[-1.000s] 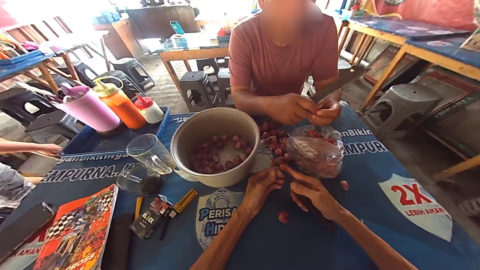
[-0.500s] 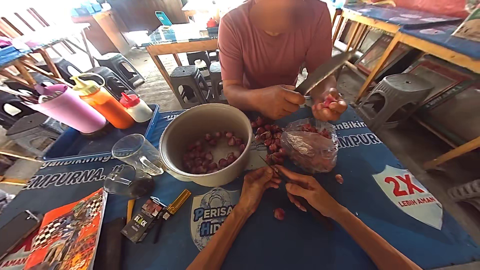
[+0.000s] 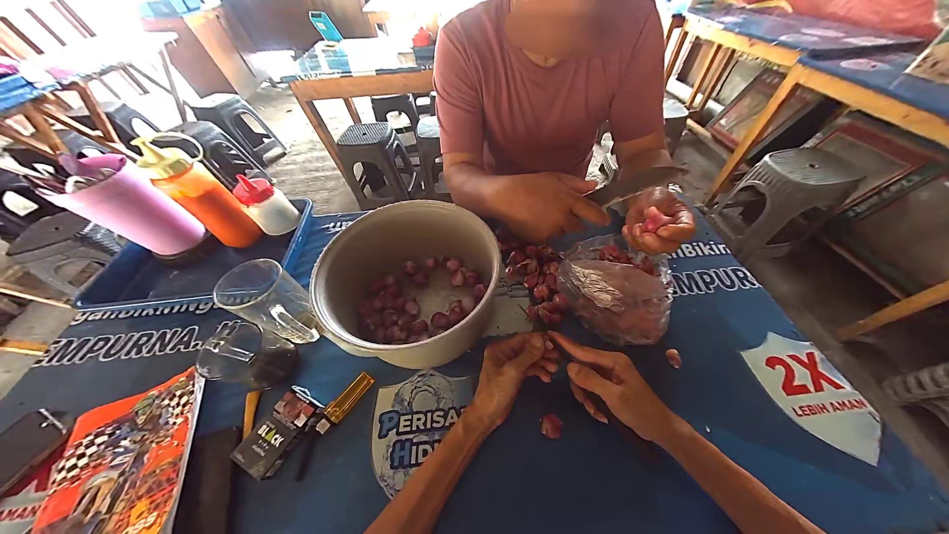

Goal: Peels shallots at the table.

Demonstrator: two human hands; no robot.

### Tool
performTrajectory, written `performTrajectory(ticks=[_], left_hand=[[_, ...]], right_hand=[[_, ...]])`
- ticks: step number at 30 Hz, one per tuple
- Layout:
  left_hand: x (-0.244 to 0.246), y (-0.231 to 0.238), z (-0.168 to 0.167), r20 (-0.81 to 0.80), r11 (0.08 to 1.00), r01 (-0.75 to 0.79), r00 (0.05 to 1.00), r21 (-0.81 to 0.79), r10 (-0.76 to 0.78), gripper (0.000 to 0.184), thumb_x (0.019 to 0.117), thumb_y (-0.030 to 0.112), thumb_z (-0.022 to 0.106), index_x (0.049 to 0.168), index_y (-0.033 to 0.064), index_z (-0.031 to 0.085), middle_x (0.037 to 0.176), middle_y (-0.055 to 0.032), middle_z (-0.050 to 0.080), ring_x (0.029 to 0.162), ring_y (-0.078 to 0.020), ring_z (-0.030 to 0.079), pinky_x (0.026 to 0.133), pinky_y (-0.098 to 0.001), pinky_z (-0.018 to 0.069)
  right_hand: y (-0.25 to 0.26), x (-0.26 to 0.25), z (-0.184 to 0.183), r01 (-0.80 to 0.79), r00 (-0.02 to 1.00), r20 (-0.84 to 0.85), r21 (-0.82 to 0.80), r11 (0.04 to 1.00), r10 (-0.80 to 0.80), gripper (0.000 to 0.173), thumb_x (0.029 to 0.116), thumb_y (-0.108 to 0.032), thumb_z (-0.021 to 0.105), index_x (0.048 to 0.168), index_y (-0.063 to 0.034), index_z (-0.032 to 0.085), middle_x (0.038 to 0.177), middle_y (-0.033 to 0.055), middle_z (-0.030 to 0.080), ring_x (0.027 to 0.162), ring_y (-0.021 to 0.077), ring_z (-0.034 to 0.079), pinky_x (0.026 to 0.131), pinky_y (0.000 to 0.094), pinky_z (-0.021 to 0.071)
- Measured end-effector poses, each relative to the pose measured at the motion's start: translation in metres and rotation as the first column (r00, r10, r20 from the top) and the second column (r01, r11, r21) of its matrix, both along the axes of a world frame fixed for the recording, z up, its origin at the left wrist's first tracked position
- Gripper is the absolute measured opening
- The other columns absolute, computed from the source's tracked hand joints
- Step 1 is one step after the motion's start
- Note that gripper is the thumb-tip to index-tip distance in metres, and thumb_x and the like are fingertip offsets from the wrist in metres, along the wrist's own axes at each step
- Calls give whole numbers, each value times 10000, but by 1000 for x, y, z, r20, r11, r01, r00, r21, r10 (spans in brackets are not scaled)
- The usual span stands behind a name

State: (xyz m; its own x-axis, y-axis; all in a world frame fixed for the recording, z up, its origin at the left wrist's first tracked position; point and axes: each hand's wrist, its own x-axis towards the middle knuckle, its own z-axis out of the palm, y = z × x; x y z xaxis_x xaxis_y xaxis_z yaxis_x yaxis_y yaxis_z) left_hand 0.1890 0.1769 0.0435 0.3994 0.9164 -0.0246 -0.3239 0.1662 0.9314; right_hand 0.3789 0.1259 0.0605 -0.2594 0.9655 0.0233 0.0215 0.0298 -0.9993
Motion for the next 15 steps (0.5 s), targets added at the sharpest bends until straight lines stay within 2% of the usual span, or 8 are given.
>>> performTrajectory(ticks=[4,8,11,15], left_hand=[[1,-1,1,-9,1000,-8,1000,9,8,192,1035,47,516,1071,-49,678,896,-67,746,754,-119,717,717,-270,608],[-1,0,0,47,999,-36,998,-29,38,193,981,-1,577,1159,-56,630,987,-81,733,879,-156,718,841,-313,598],[0,0,-4,78,996,-93,993,-9,93,223,899,-49,670,1115,-32,617,991,-76,730,918,-164,716,888,-333,591],[5,-5,-3,40,988,-150,988,42,148,257,826,-81,736,1049,-21,621,957,-66,729,890,-131,715,845,-289,598]], right_hand=[[-1,2,4,-13,996,-93,-128,992,1,494,1034,-132,450,1523,-59,465,727,-37,594,501,51,525,450,194,480],[0,5,8,-89,971,-239,-254,963,27,564,1035,-147,386,1594,-101,326,692,-33,551,493,58,519,435,184,454],[-1,6,7,-125,965,-255,-246,961,61,597,1025,-139,384,1613,-109,279,689,-36,542,492,60,518,430,182,449],[-3,4,4,-147,969,-224,-199,969,101,594,1023,-127,402,1607,-106,297,700,-41,552,492,52,519,436,181,459]])
